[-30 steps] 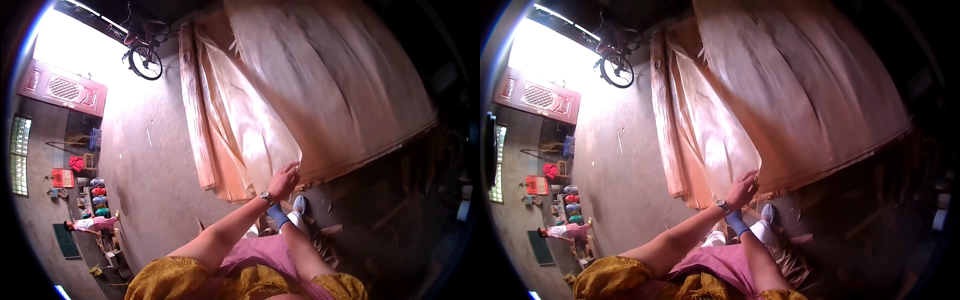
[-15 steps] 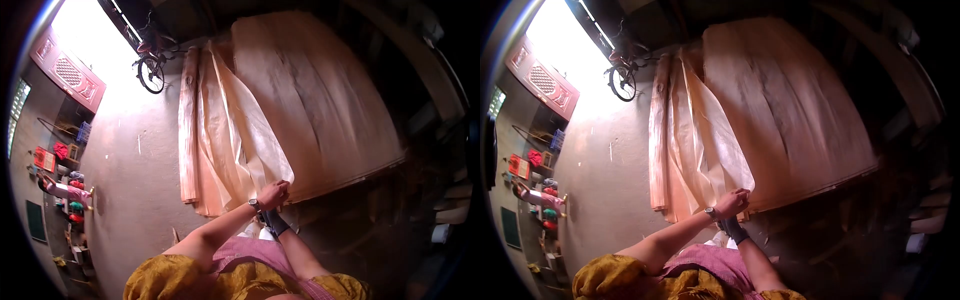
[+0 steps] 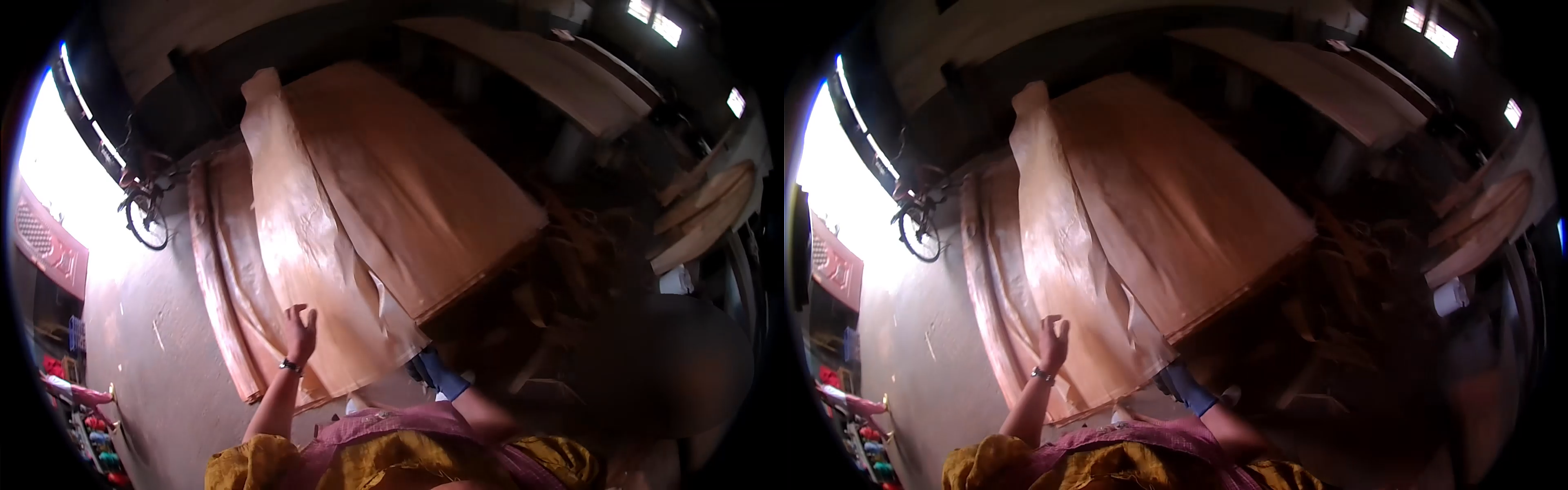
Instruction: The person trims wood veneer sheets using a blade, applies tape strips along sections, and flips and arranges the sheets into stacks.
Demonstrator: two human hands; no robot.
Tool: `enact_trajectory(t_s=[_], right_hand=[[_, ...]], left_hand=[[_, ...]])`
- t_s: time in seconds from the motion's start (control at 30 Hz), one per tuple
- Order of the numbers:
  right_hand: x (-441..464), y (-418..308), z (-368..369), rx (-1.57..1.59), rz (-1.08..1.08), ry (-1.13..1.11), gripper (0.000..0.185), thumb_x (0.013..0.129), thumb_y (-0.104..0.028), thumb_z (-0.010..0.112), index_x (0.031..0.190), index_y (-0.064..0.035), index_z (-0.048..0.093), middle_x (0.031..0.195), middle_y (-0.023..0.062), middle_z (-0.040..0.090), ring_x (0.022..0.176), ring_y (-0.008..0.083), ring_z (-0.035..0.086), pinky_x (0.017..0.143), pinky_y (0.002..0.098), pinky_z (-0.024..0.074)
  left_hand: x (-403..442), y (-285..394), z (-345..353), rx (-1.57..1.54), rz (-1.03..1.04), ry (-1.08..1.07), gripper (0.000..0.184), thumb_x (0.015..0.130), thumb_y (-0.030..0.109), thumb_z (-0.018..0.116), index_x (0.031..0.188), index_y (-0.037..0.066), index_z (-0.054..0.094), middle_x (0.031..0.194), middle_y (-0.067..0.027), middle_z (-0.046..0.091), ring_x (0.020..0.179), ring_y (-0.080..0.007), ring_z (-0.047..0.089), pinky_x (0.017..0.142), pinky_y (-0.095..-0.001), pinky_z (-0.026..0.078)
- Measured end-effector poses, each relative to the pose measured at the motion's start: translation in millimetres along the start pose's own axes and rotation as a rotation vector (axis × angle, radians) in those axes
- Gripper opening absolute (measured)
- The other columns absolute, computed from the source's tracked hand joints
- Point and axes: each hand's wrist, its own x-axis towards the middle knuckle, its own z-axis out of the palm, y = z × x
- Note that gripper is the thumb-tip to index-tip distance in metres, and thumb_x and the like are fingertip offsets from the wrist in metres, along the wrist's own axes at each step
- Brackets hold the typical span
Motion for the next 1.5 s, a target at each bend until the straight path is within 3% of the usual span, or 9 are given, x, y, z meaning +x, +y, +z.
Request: enact_trajectory(t_s=[0.2, 0.53, 0.73, 0.8, 1.0, 1.2, 1.27, 1.3, 1.5], right_hand=[[-20, -31, -199, 0.054, -0.028, 0.129, 0.021, 0.09, -0.036, 0.054, 0.095, -0.0159, 0.055, 0.062, 0.0044, 0.055, 0.05, 0.0191, 0.051, 0.046, 0.0339, 0.0385], [6, -120, -512, 0.104, -0.044, 0.31, 0.02, 0.09, -0.035, 0.055, 0.095, -0.0151, 0.054, 0.059, 0.002, 0.052, 0.045, 0.0154, 0.048, 0.042, 0.0309, 0.0358], [54, -160, -693, 0.139, -0.003, 0.439, 0.02, 0.091, -0.034, 0.056, 0.096, -0.0147, 0.053, 0.056, 0.0005, 0.051, 0.042, 0.0132, 0.046, 0.039, 0.0291, 0.0342], [67, -179, -763, 0.162, 0.027, 0.481, 0.02, 0.091, -0.034, 0.056, 0.096, -0.0146, 0.052, 0.056, 0.0, 0.05, 0.041, 0.0124, 0.045, 0.038, 0.0285, 0.0336], [89, -209, -941, 0.172, 0.048, 0.551, 0.017, 0.091, -0.03, 0.055, 0.087, -0.0143, 0.05, 0.055, -0.0003, 0.049, 0.041, 0.0113, 0.045, 0.038, 0.0271, 0.0318], [145, -242, -1148, 0.032, -0.102, 0.465, 0.02, 0.094, -0.03, 0.048, 0.085, -0.0127, 0.05, 0.055, 0.0011, 0.048, 0.042, 0.0144, 0.047, 0.039, 0.0293, 0.0351], [211, -146, -1262, 0.898, -0.151, 0.453, 0.017, 0.093, -0.025, 0.053, 0.085, -0.0101, 0.056, 0.056, 0.0002, 0.051, 0.043, 0.0106, 0.047, 0.04, 0.0252, 0.0348], [216, -173, -1303, 0.362, -0.263, 0.465, 0.016, 0.092, -0.024, 0.053, 0.086, -0.0095, 0.057, 0.057, -0.0001, 0.051, 0.044, 0.0096, 0.047, 0.04, 0.0243, 0.0348], [243, -313, -1447, -0.174, -0.128, 0.426, 0.014, 0.084, -0.016, 0.059, 0.072, -0.0083, 0.058, 0.064, 0.0056, 0.057, 0.064, 0.0189, 0.058, 0.056, 0.0335, 0.0434]], left_hand=[[9, 68, 108, 0.113, -0.474, -0.095, 0.074, 0.089, 0.058, 0.046, 0.129, -0.004, 0.039, 0.131, -0.0304, 0.04, 0.123, -0.0426, 0.037, 0.102, -0.0469, 0.032], [67, 256, 338, -0.228, -0.604, -0.197, 0.105, 0.077, 0.076, 0.045, 0.145, 0.001, 0.018, 0.147, -0.0282, 0.021, 0.139, -0.0384, 0.017, 0.112, -0.0446, 0.019], [143, 347, 535, -1.17, -0.508, -0.759, 0.085, 0.09, 0.065, 0.034, 0.147, 0.005, 0.017, 0.149, -0.013, 0.027, 0.132, -0.0216, 0.035, 0.11, -0.0373, 0.028], [161, 407, 608, -1.175, -0.433, -0.443, 0.084, 0.087, 0.066, 0.041, 0.144, 0.004, 0.029, 0.145, -0.0117, 0.035, 0.131, -0.0227, 0.037, 0.11, -0.0334, 0.026], [206, 604, 693, -1.253, -0.387, -0.84, 0.072, 0.09, 0.061, 0.043, 0.135, 0.005, 0.04, 0.135, -0.0137, 0.045, 0.122, -0.0256, 0.046, 0.105, -0.0404, 0.036], [254, 775, 830, -1.224, -0.412, -0.655, 0.035, 0.09, 0.032, 0.06, 0.109, 0.002, 0.061, 0.1, -0.0043, 0.066, 0.086, -0.0132, 0.063, 0.074, -0.0271, 0.052], [266, 834, 874, -1.135, -0.442, -0.636, 0.033, 0.09, 0.033, 0.061, 0.102, 0.002, 0.065, 0.095, -0.0042, 0.067, 0.082, -0.0135, 0.064, 0.07, -0.0279, 0.053], [262, 887, 890, -1.162, -0.456, -0.574, 0.032, 0.088, 0.034, 0.063, 0.093, 0.003, 0.068, 0.086, -0.0032, 0.067, 0.075, -0.0135, 0.064, 0.066, -0.0281, 0.053], [305, 1037, 1002, -1.018, -0.532, -0.527, 0.03, 0.087, 0.035, 0.064, 0.093, 0.005, 0.067, 0.085, -0.0022, 0.066, 0.071, -0.013, 0.063, 0.064, -0.0284, 0.052]])
